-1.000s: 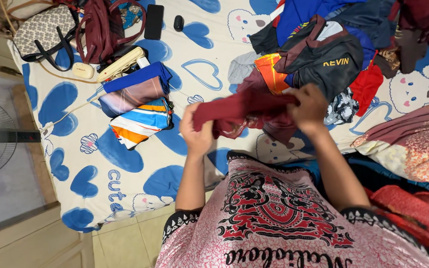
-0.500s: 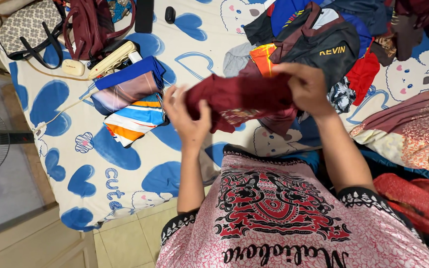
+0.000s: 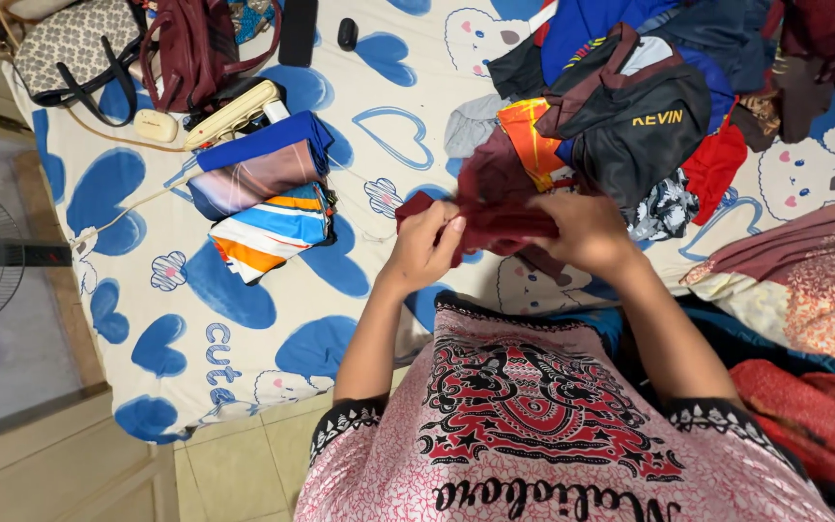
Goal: The person folds a maroon t-shirt on a bed by laying it flat, smoothing it out, and folding the sides and sleeves inward until it is a compact rectangle.
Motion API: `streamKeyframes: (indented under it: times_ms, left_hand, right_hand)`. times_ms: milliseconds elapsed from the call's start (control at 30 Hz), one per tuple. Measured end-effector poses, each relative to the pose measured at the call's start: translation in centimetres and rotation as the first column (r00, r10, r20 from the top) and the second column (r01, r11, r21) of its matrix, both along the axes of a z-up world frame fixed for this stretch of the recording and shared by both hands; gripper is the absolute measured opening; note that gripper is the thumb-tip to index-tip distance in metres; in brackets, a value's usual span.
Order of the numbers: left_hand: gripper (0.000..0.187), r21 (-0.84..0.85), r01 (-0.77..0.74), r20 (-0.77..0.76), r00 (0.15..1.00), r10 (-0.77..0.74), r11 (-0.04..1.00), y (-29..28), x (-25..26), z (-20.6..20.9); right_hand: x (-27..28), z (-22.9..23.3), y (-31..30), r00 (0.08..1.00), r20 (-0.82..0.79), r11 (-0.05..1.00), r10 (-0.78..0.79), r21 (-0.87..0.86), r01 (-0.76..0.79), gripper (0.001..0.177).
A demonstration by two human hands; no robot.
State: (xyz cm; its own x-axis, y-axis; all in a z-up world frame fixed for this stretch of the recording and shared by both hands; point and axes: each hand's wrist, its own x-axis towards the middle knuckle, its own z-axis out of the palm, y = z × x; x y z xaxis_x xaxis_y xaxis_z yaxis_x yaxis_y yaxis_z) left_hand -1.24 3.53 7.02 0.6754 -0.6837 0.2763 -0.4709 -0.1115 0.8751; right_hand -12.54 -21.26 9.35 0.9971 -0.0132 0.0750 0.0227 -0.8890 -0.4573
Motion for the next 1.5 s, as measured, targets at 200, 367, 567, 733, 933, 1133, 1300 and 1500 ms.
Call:
streamKeyframes:
  times_ms: [200, 367, 567, 733, 933, 1133, 1300, 1500]
  left_hand:
    - [0.008, -0.222, 0.011, 0.236, 0.971, 0.043, 0.975, 3.0, -0.7, 2.0]
    - [0.008, -0.242, -0.087, 0.415, 0.891, 0.184, 0.966, 7.2, -0.5, 4.8]
    - [0.045, -0.088, -0.257, 0.396, 0.878, 0.271, 0.962, 10.6, -0.6, 8.1]
    - [0.034, 0.27, -0.414, 0.421, 0.863, 0.28, 0.869, 14.3, -1.0, 8.4]
    - [0.02, -0.199, -0.25, 0.034, 0.965, 0.261, 0.948, 17.3, -0.3, 3.7]
    - [0.02, 0.033, -0.14, -0.102, 0.985, 0.143, 0.99, 20.9, -2.6, 2.3]
    - [0.026, -0.025, -0.077, -0.09, 0.993, 0.074, 0.997, 22.6, -5.6, 5.2]
    - [0.024, -0.277, -0.279, -0.205, 0.952, 0.227, 0.92, 22.5, -6.0, 8.2]
  right_hand:
    - [-0.4, -5.7, -2.3, 0.996, 0.033, 0.997, -0.079, 0.009, 0.079, 0.047]
    - [-1.0, -5.7, -3.8, 0.947, -0.157, 0.808, -0.282, 0.493, 0.322, 0.04]
    - [-0.7, 0.0, -4.2, 0.996, 0.087, 0.848, -0.019, 0.529, -0.03, 0.025]
    - [-0.3, 2.7, -5.9, 0.975, 0.221, 0.985, 0.016, -0.173, 0.023, 0.032]
    - [-0.5, 0.9, -8.8, 0.903, 0.403, 0.97, -0.152, -0.116, 0.215, 0.058]
    - [-2.6, 1.7, -8.2, 0.855, 0.496, 0.988, -0.153, 0.073, 0.135, 0.043]
    - [-6.9, 0.9, -9.7, 0.907, 0.159, 0.672, -0.39, 0.723, 0.162, 0.015]
    - [-9.4, -2.9, -18.9, 0.948, 0.135, 0.729, -0.29, 0.673, 0.127, 0.013]
